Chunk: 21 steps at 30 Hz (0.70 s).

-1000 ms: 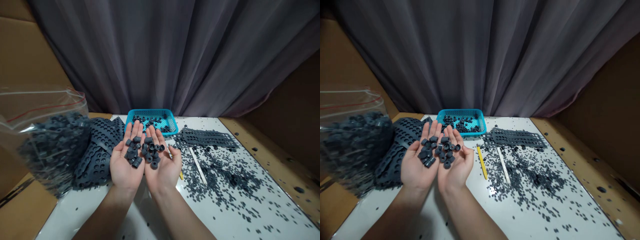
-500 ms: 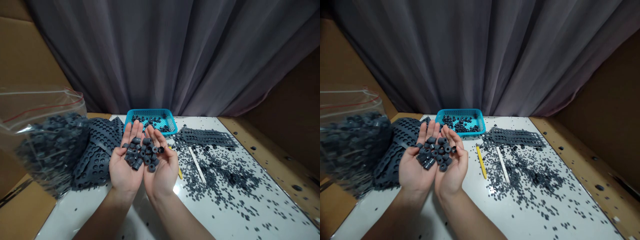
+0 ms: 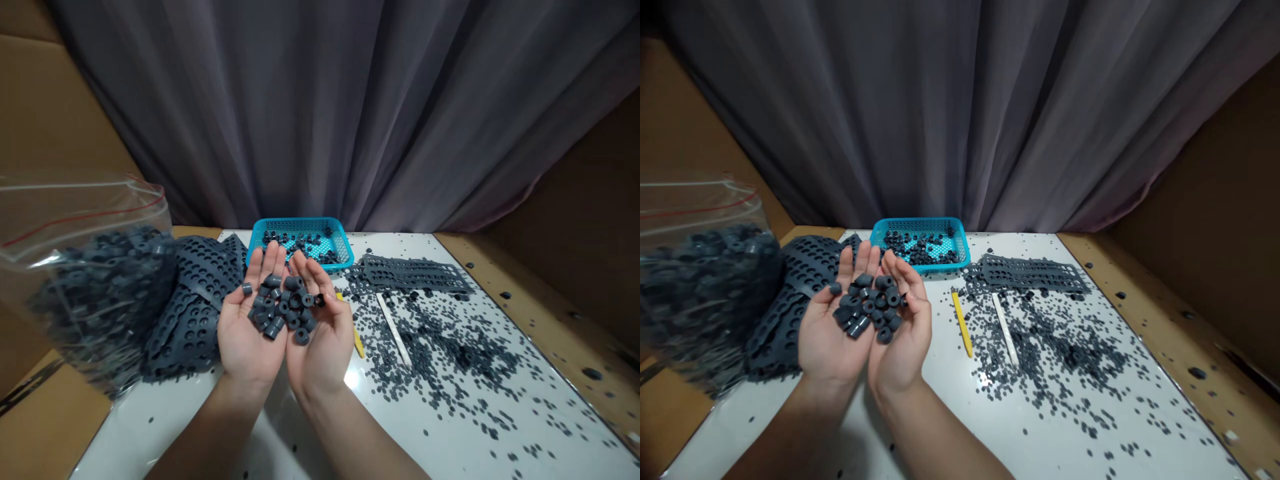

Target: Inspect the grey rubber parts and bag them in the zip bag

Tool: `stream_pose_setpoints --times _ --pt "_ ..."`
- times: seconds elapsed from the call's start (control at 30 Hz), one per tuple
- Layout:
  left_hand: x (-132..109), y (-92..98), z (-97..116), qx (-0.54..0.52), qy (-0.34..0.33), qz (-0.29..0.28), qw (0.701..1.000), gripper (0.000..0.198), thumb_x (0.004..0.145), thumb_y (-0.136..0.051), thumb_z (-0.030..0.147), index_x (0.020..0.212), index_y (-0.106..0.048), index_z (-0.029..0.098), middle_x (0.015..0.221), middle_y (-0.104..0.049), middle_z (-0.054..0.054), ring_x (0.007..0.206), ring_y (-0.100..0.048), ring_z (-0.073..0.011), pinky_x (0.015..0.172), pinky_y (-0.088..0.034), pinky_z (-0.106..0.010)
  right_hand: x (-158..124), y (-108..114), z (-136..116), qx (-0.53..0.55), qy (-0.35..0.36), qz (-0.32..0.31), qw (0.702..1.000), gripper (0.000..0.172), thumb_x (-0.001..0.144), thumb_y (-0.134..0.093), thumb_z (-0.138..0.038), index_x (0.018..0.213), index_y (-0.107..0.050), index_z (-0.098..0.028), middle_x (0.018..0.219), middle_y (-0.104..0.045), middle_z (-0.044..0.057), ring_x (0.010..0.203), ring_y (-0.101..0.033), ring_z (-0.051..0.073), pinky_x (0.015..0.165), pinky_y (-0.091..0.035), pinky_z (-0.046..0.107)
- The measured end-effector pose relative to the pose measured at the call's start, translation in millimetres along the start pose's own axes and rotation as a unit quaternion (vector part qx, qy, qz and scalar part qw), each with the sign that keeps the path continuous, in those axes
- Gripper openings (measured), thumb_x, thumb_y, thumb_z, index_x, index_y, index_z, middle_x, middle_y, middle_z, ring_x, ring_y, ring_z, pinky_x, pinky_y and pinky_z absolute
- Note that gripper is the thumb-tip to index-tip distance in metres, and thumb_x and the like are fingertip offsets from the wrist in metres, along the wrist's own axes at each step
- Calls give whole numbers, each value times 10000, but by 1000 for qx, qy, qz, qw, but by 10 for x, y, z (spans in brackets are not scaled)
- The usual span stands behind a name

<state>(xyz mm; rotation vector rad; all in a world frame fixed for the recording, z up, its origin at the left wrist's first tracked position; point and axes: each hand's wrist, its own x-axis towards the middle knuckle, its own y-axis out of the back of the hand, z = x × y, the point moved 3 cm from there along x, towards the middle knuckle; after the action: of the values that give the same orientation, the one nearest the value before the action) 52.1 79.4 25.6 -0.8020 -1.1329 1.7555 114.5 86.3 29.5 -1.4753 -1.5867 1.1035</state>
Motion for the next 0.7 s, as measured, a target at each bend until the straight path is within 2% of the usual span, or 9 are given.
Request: stream_pose_setpoints --times 0.23,0.37,0.6,0.7 --pt "-3 7 -18 -6 6 -3 1000 377 809 -318 212 1029 -624 196 1208 -607 -29 1189 -487 -180 1047 -328 -362 1 0 -1 -18 33 -15 999 312 775 -379 -220 908 -661 -203 1050 -684 26 1076 -583 163 1023 -369 398" --pt "-10 15 -20 3 -6 -9 1000 397 793 -304 230 1035 -617 195 1216 -598 -44 1221 -451 -192 1064 -295 -385 1 10 12 -11 27 -8 1000 311 777 -382 -225 916 -658 -194 1066 -679 32 1074 -583 159 1031 -359 392" --pt "-18 5 -20 5 3 8 1000 420 778 -283 235 1020 -626 209 1208 -599 -46 1235 -432 -211 1044 -317 -430 -23 -18 -5 -11 19 9 1000 297 770 -398 -244 893 -664 -195 1043 -686 27 1064 -586 162 1039 -349 398" --pt "-22 1 -20 17 3 -3 1000 412 756 -313 203 1026 -625 217 1223 -590 -38 1261 -399 -206 1054 -303 -423 -14 -20 -9 -13 16 10 1000 304 769 -389 -242 893 -663 -197 1035 -687 27 1066 -583 166 1048 -337 415"
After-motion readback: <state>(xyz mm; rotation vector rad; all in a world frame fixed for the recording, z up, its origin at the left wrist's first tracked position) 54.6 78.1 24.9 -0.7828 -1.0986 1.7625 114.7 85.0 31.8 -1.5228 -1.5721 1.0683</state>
